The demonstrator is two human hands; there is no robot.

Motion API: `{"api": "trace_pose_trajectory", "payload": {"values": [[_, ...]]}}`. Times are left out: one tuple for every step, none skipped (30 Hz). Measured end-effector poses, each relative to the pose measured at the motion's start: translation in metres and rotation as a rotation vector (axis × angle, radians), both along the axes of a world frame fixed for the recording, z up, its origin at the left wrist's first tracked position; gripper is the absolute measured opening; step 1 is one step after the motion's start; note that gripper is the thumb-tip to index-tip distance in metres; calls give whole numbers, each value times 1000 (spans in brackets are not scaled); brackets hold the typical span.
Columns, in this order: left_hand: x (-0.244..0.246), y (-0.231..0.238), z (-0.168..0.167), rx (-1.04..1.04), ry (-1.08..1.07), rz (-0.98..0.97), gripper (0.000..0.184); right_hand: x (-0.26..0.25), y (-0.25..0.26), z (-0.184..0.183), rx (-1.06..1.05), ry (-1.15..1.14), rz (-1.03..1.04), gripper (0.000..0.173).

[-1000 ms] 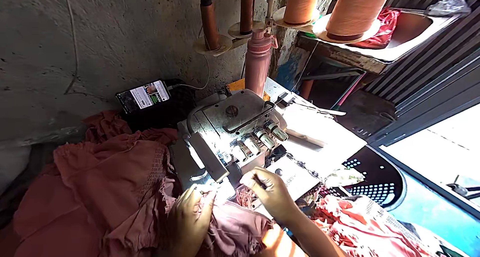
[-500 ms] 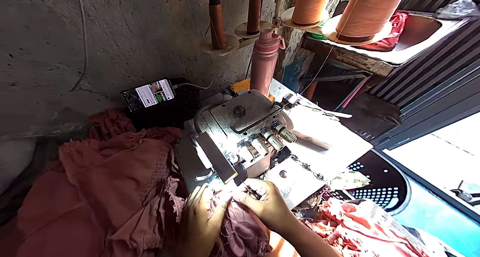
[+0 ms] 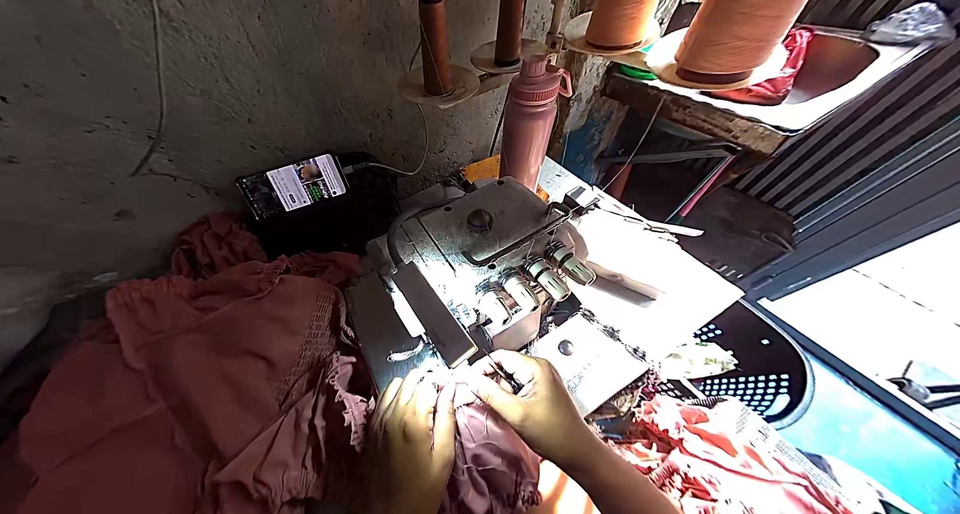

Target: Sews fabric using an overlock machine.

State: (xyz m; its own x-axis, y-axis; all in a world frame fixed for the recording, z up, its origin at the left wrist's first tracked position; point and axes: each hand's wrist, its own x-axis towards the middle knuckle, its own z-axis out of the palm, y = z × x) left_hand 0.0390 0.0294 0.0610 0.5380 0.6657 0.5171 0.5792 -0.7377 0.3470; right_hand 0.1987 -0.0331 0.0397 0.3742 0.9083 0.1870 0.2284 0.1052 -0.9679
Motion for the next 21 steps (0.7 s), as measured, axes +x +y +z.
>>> {"api": "trace_pose_trajectory", "payload": {"values": [[1,-1,0,6,5,15,32,-2,0,-1,13,-53,-41,17],[2,-2,0,8,8,34,31,-5,1,-2,35,-127,-89,18],[4,-2,-1,9,3,56,30,-7,2,-5,65,-209,-140,19],[5,-2,-2,7,-6,80,29,-9,4,-8,87,-278,-181,19],[7,-2,-4,2,-18,105,27,-10,5,-11,104,-322,-208,19],[8,-2,-4,-5,-31,128,25,-11,6,-13,119,-344,-226,19],[8,-1,-5,-10,-41,146,24,-11,8,-15,128,-353,-240,20],[9,0,-5,-14,-43,157,24,-12,9,-15,129,-361,-251,20],[10,2,-4,-18,-35,167,24,-13,11,-14,119,-361,-258,20],[10,3,-4,-24,-30,174,24,-13,13,-13,93,-352,-260,21],[11,5,-3,-34,-28,173,24,-13,15,-12,53,-328,-254,21],[12,8,-3,-38,-32,172,24,-13,16,-12,14,-301,-242,21],[12,11,-4,-37,-34,174,24,-12,17,-11,-22,-273,-227,22],[13,13,-5,-39,-34,173,25,-11,19,-12,-50,-241,-208,22],[13,14,-5,-44,-32,174,27,-11,20,-11,-70,-203,-188,22],[14,15,-4,-51,-29,181,30,-10,21,-10,-84,-168,-171,22],[15,16,-3,-60,-24,193,31,-9,22,-9,-93,-136,-158,21],[16,15,-2,-67,-10,214,33,-10,23,-8,-95,-107,-154,21],[18,14,0,-69,19,241,35,-10,25,-8,-91,-86,-156,21],[18,13,2,-77,62,262,39,-11,26,-9,-85,-73,-159,22],[19,12,4,-88,103,270,42,-12,27,-11,-79,-61,-165,22]]}}
